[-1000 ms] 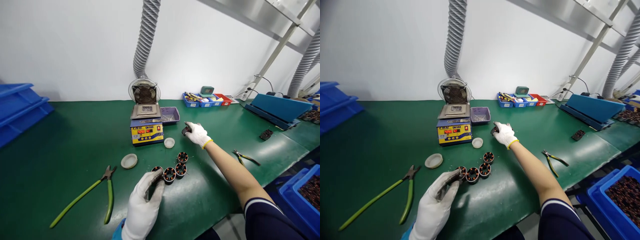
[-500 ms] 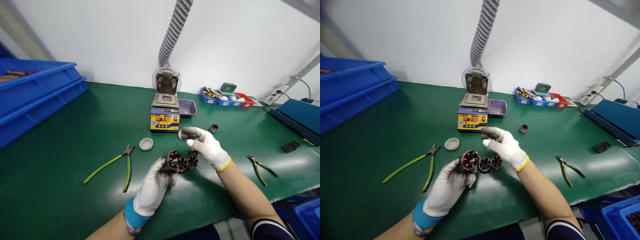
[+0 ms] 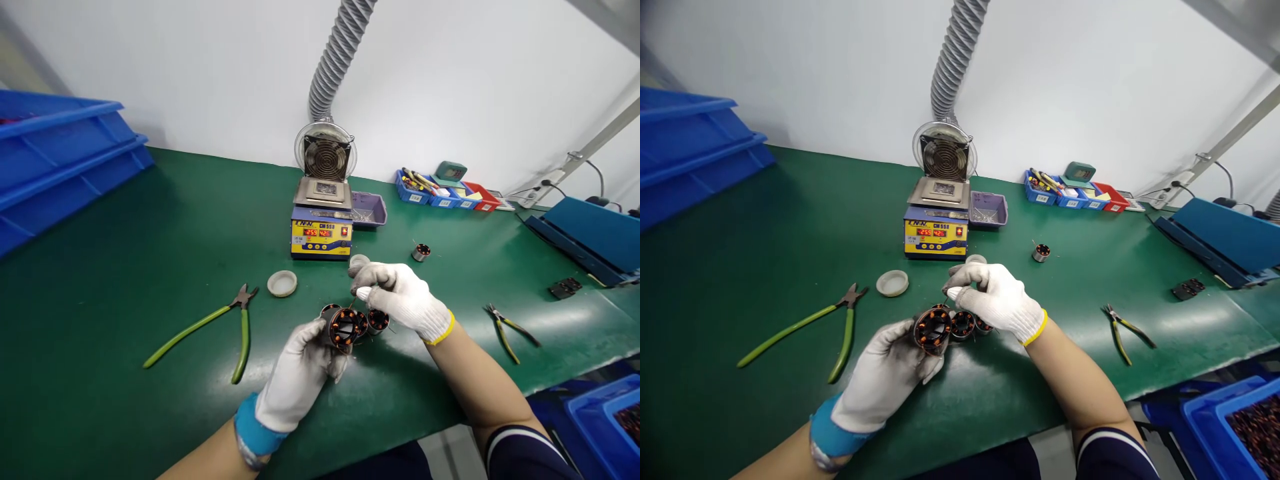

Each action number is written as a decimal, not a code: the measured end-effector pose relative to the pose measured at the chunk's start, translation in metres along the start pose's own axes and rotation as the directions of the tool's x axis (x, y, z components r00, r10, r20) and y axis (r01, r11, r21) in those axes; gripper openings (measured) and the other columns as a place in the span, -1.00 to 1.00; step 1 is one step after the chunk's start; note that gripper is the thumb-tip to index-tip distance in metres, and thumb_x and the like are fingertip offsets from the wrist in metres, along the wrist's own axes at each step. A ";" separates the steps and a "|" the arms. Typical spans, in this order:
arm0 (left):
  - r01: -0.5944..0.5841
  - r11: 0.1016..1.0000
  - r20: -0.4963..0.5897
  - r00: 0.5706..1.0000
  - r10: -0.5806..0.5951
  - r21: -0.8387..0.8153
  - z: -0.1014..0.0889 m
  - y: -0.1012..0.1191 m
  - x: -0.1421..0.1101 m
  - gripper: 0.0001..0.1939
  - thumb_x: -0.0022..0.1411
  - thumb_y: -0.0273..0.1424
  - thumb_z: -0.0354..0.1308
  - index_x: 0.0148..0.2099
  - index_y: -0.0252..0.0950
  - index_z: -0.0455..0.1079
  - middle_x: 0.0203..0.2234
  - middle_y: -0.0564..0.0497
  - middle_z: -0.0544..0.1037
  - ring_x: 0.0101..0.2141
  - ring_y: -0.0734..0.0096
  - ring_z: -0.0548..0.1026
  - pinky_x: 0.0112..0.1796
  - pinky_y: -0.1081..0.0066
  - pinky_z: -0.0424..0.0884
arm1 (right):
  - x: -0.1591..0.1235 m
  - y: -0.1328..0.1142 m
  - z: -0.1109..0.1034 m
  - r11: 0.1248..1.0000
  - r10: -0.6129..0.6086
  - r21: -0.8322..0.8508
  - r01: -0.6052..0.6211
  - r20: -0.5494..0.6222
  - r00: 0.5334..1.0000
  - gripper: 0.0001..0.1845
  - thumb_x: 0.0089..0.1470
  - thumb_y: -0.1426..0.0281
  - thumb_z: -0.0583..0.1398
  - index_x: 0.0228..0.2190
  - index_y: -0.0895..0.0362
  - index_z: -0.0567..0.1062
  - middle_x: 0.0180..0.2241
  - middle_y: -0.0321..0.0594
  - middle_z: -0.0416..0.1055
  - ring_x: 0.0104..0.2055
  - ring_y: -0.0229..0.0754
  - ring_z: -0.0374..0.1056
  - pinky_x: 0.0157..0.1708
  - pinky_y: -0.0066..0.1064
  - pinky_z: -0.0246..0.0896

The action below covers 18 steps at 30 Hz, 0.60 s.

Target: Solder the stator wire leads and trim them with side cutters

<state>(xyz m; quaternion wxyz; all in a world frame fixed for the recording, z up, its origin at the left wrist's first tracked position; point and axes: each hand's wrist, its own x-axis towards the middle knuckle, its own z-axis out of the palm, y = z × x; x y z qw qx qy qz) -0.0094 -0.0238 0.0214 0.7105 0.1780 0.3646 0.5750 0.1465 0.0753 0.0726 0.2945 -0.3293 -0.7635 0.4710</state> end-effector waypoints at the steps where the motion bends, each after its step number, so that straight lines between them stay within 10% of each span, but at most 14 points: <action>1: 0.016 0.999 0.024 1.000 -0.015 -0.041 0.000 0.002 0.000 -0.84 0.02 -0.32 0.15 -0.33 -0.29 0.37 -0.47 0.01 0.54 -0.59 0.39 0.43 -0.58 0.37 0.34 | -0.001 -0.004 0.001 0.999 -0.036 -0.026 0.036 -0.005 0.999 -0.93 0.02 0.46 0.19 -0.42 0.10 0.50 -0.33 -0.21 0.46 0.03 -0.07 0.34 0.01 -0.21 0.24; 5: -0.085 0.960 -0.091 0.994 0.063 -0.267 -0.004 0.012 0.004 -0.93 -0.02 -0.41 0.08 -0.50 -0.29 0.30 -0.48 0.01 0.47 -0.29 0.25 0.51 -0.24 0.22 0.48 | -0.009 -0.027 0.007 0.951 -0.243 -0.194 0.239 0.002 0.970 -0.91 0.05 0.47 0.15 -0.44 0.04 0.42 -0.35 -0.21 0.44 0.04 -0.06 0.32 0.12 -0.12 0.18; 8: -0.018 0.961 -0.208 0.977 -0.041 -0.274 -0.006 0.017 0.011 -0.71 0.15 -0.30 0.05 -0.58 -0.28 0.21 -0.66 0.08 0.30 -0.49 0.40 0.45 -0.43 0.40 0.45 | -0.013 -0.037 0.010 0.904 -0.324 -0.286 0.319 0.031 0.946 -0.88 0.08 0.48 0.12 -0.42 0.01 0.40 -0.37 -0.20 0.44 0.05 -0.05 0.31 0.17 -0.08 0.13; 12: 0.311 0.933 0.078 0.950 -0.302 -0.182 -0.001 0.018 0.010 -0.63 0.25 -0.09 0.02 -0.31 -0.31 0.39 -0.55 0.00 0.46 -0.54 0.36 0.47 -0.52 0.40 0.41 | -0.010 -0.034 0.012 0.868 -0.386 -0.322 0.379 0.045 0.921 -0.90 0.07 0.49 0.11 -0.42 0.06 0.39 -0.39 -0.18 0.42 0.01 -0.02 0.33 0.13 -0.02 0.15; 18: 0.210 0.922 0.163 0.973 -0.163 -0.327 -0.003 0.019 0.003 -0.82 0.27 -0.40 0.00 -0.21 -0.28 0.42 -0.29 -0.03 0.56 -0.25 0.29 0.55 -0.24 0.29 0.52 | -0.009 -0.038 0.014 0.825 -0.451 -0.369 0.428 0.026 0.892 -0.92 0.05 0.52 0.12 -0.41 0.12 0.39 -0.38 -0.18 0.42 0.01 -0.03 0.34 0.19 0.02 0.05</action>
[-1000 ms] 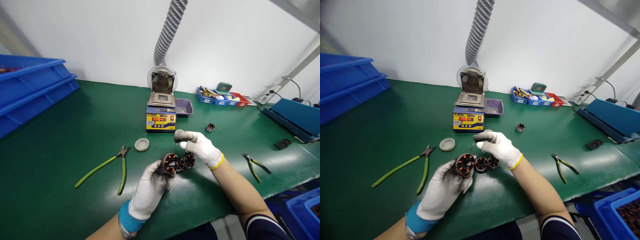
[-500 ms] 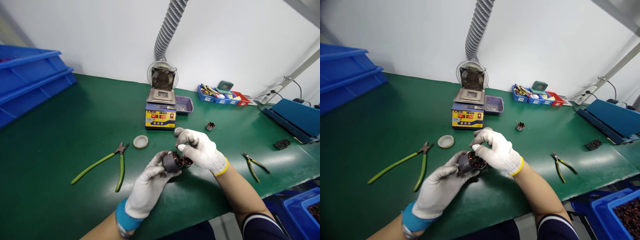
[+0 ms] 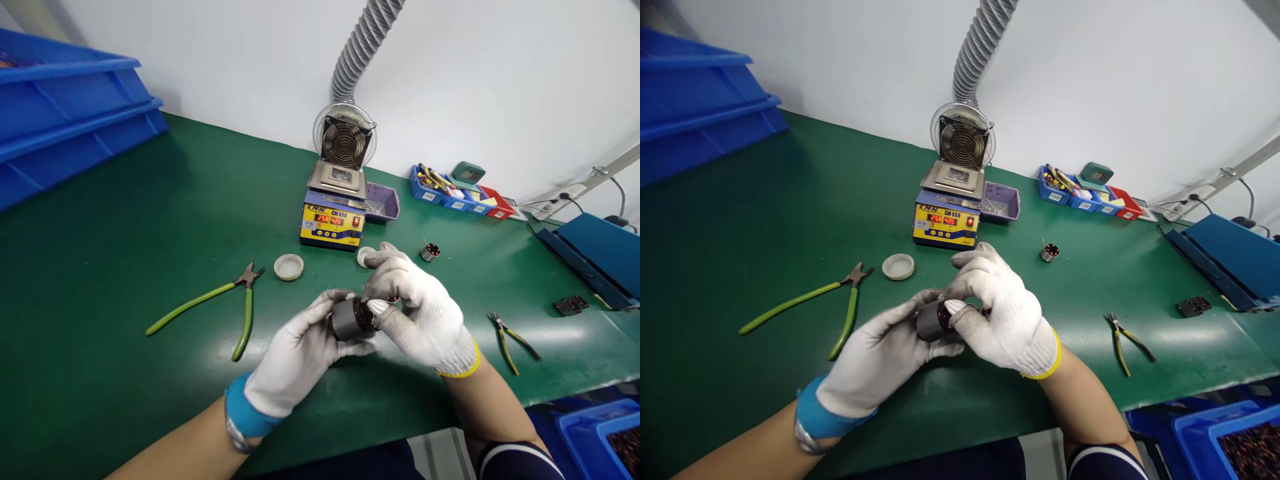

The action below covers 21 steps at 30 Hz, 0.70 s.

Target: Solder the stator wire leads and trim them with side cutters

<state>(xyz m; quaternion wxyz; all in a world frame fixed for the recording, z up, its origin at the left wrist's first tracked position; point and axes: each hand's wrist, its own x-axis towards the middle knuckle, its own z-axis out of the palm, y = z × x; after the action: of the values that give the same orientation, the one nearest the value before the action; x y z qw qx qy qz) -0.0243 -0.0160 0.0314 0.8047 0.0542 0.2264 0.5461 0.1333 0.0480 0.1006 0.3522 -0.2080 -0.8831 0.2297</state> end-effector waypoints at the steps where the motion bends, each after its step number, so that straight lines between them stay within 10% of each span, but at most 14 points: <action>1: -0.036 0.999 -0.002 0.999 0.036 -0.035 -0.002 0.000 0.001 -0.83 0.27 -0.41 -0.01 -0.24 -0.27 0.42 -0.31 0.00 0.56 -0.23 0.33 0.54 -0.18 0.32 0.51 | 0.000 -0.002 -0.001 1.000 -0.004 0.005 0.004 -0.012 1.000 -0.92 0.06 0.52 0.12 -0.40 0.12 0.39 -0.38 -0.19 0.42 0.01 -0.03 0.34 0.20 0.02 0.04; 8: 0.126 0.988 0.131 0.982 -0.136 0.084 -0.003 -0.008 0.001 -0.62 0.22 -0.14 0.16 -0.09 -0.34 0.45 -0.30 -0.09 0.55 -0.35 0.21 0.56 -0.34 0.16 0.54 | -0.002 -0.001 0.002 0.995 0.014 0.102 -0.012 -0.022 1.000 -0.92 0.05 0.54 0.15 -0.40 0.14 0.42 -0.39 -0.18 0.42 0.01 -0.03 0.34 0.17 -0.02 0.10; 16: -0.064 0.966 -0.050 0.996 0.079 0.251 -0.007 -0.008 0.003 -0.63 0.15 -0.15 0.25 -0.09 -0.29 0.43 -0.41 -0.01 0.55 -0.54 0.42 0.50 -0.55 0.45 0.45 | -0.008 0.028 -0.010 0.867 0.345 0.458 -0.199 -0.262 0.901 -0.90 0.15 0.45 0.16 -0.38 0.09 0.48 -0.32 -0.23 0.45 0.05 -0.08 0.35 0.10 -0.11 0.23; 19: -0.008 0.960 -0.066 0.997 0.027 0.280 -0.009 -0.009 0.006 -0.57 0.20 -0.04 0.14 -0.10 -0.30 0.40 -0.49 -0.01 0.54 -0.67 0.48 0.42 -0.71 0.54 0.24 | -0.013 0.040 -0.017 0.885 0.331 0.335 -0.323 0.035 0.943 -0.74 0.05 0.43 0.26 -0.16 0.07 0.50 -0.09 -0.18 0.46 0.09 -0.05 0.33 0.13 -0.12 0.21; 21: 0.010 0.952 -0.056 0.998 0.008 0.306 -0.010 -0.010 0.007 -0.53 0.21 0.01 0.08 -0.16 -0.32 0.41 -0.54 -0.01 0.52 -0.71 0.51 0.37 -0.73 0.54 0.20 | -0.015 0.043 -0.012 0.892 0.300 0.229 -0.390 0.347 0.889 -0.35 -0.05 0.42 0.32 0.11 0.04 0.34 0.11 -0.13 0.34 0.15 -0.01 0.28 0.13 -0.13 0.22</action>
<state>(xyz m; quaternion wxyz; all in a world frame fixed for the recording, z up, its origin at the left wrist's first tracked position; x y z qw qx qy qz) -0.0177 -0.0154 0.0172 0.7802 0.1624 0.3310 0.5053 0.1607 0.0777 0.0768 0.1927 -0.2712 -0.8308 0.4462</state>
